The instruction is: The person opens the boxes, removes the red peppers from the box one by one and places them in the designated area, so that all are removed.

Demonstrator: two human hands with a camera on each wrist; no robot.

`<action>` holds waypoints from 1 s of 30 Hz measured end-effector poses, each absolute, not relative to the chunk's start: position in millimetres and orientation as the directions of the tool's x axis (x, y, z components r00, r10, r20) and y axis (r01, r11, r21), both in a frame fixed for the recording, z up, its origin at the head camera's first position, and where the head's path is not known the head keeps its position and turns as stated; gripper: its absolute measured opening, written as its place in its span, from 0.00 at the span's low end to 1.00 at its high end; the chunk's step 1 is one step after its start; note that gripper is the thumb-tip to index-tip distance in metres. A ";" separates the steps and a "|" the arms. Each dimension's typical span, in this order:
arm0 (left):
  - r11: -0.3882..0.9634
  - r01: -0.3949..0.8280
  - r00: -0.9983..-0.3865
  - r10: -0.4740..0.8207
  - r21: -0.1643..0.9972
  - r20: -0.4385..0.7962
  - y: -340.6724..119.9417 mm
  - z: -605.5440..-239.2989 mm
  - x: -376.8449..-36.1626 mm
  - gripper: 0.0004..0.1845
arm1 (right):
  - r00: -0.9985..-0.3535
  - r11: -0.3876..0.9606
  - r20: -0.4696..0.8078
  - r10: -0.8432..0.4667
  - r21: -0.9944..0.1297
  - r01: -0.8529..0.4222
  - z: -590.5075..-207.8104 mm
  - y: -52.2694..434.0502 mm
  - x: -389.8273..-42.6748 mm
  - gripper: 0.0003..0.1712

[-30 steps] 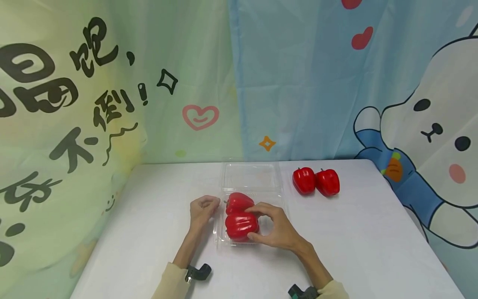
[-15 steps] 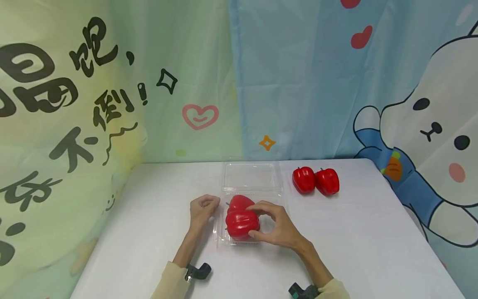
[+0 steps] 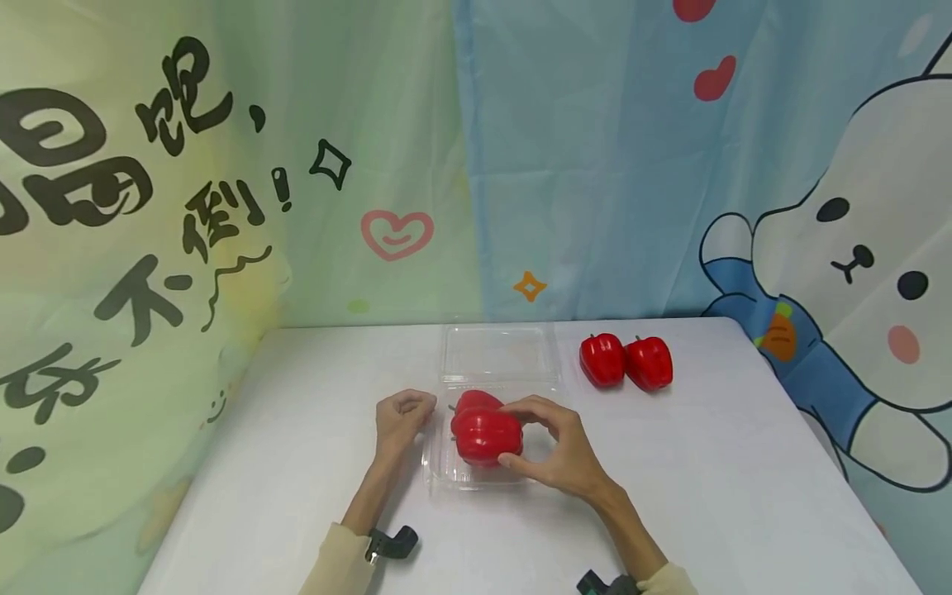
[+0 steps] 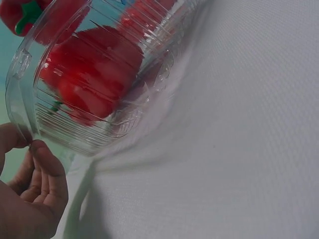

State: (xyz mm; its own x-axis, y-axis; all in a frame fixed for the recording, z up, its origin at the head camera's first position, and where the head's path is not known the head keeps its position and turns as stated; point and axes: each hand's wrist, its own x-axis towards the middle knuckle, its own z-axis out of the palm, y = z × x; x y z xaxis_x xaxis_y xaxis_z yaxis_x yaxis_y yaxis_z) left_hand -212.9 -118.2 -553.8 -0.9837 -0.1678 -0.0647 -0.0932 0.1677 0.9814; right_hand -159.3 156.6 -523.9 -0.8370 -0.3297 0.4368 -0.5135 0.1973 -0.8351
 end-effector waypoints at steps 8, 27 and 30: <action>0.164 -0.105 -0.980 -0.182 0.981 -0.074 -119.1 -555.1 -211.3 0.08 | -0.853 0.216 0.473 -0.219 -0.829 -0.515 -520.5 162.0 -155.1 0.34; 0.167 -0.131 -0.976 -0.193 0.977 -0.097 -117.7 -555.6 -211.0 0.08 | -0.814 0.330 0.574 0.090 -0.788 -0.519 -521.7 174.7 -152.3 0.40; 0.167 -0.130 -0.977 -0.188 0.977 -0.098 -117.3 -554.8 -211.0 0.08 | -0.813 0.349 0.567 0.134 -0.794 -0.497 -522.9 177.5 -152.2 0.40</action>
State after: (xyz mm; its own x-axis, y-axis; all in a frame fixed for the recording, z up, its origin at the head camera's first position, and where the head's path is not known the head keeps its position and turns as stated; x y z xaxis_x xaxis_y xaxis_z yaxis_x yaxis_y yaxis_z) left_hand -211.0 -117.3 -554.8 -0.9772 -0.1885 -0.0976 -0.1298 0.1667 0.9774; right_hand -152.2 177.5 -522.9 -0.8126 0.1335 0.5673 -0.4972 0.3491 -0.7943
